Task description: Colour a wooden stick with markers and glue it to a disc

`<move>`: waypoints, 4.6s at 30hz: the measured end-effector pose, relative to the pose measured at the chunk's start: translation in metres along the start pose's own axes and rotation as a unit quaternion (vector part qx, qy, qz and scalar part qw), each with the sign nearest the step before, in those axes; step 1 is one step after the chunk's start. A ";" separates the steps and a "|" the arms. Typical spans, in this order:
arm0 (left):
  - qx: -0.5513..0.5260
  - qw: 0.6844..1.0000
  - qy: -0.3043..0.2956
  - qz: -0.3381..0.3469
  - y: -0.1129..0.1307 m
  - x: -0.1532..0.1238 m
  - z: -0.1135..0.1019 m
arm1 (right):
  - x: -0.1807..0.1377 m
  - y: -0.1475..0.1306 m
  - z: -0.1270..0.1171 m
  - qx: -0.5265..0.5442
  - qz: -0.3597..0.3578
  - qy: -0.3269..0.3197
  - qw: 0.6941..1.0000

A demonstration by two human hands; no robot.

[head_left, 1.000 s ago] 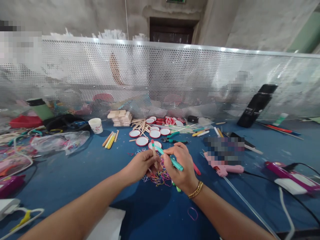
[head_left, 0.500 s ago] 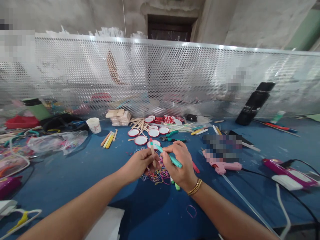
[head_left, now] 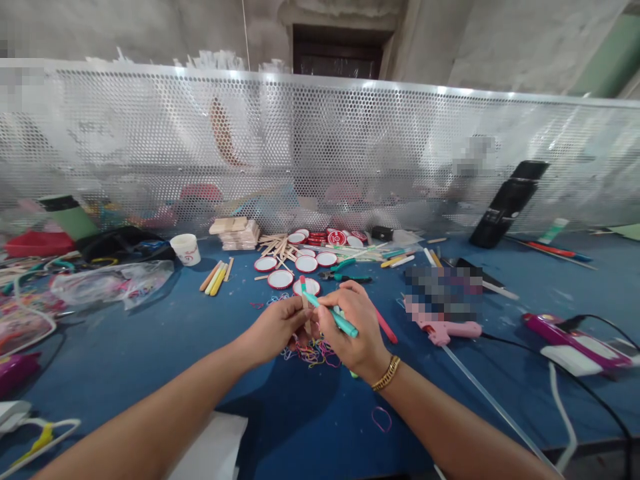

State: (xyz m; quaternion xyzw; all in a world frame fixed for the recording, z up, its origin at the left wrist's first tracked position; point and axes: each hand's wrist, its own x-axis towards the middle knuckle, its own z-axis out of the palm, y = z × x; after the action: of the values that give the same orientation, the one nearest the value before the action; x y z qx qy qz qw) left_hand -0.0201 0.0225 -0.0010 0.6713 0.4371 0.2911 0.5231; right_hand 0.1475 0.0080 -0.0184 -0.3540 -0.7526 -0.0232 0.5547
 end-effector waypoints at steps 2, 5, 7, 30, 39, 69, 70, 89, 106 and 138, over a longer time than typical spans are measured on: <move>-0.005 1.000 0.001 0.001 0.000 0.000 0.000 | 0.001 0.000 -0.001 -0.003 -0.004 0.011 1.000; -0.012 1.000 0.001 -0.001 0.001 0.001 -0.001 | 0.002 0.002 -0.002 -0.008 -0.004 0.023 1.000; -0.012 1.000 0.000 -0.002 0.001 0.001 -0.001 | 0.002 0.003 -0.003 -0.011 0.001 0.025 1.000; -0.016 1.000 -0.010 0.000 -0.001 0.000 0.000 | 0.000 0.000 -0.001 0.002 -0.004 0.018 1.000; -0.006 1.000 -0.010 -0.003 0.001 -0.001 0.001 | 0.000 0.002 -0.001 -0.001 -0.017 0.025 1.000; 0.000 1.000 -0.031 -0.001 0.002 -0.002 0.003 | 0.002 0.003 -0.002 0.006 -0.010 0.025 1.000; -0.001 1.000 -0.030 0.000 0.002 -0.002 0.002 | 0.002 0.003 -0.001 0.006 -0.010 0.025 1.000; -0.001 1.000 -0.014 0.000 0.001 0.000 0.001 | 0.000 0.001 -0.001 0.002 0.001 -0.001 1.000; -0.011 1.000 -0.008 0.003 0.003 -0.001 0.000 | 0.002 0.003 -0.004 -0.006 -0.002 0.021 1.000; -0.010 1.000 -0.018 0.014 0.000 0.000 0.001 | 0.003 0.003 -0.005 -0.002 -0.003 0.019 1.000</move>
State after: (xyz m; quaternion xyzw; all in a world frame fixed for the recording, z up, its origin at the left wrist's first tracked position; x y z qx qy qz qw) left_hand -0.0191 0.0224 -0.0011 0.6772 0.4157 0.2902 0.5333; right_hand 0.1533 0.0097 -0.0147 -0.3522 -0.7431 -0.0333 0.5680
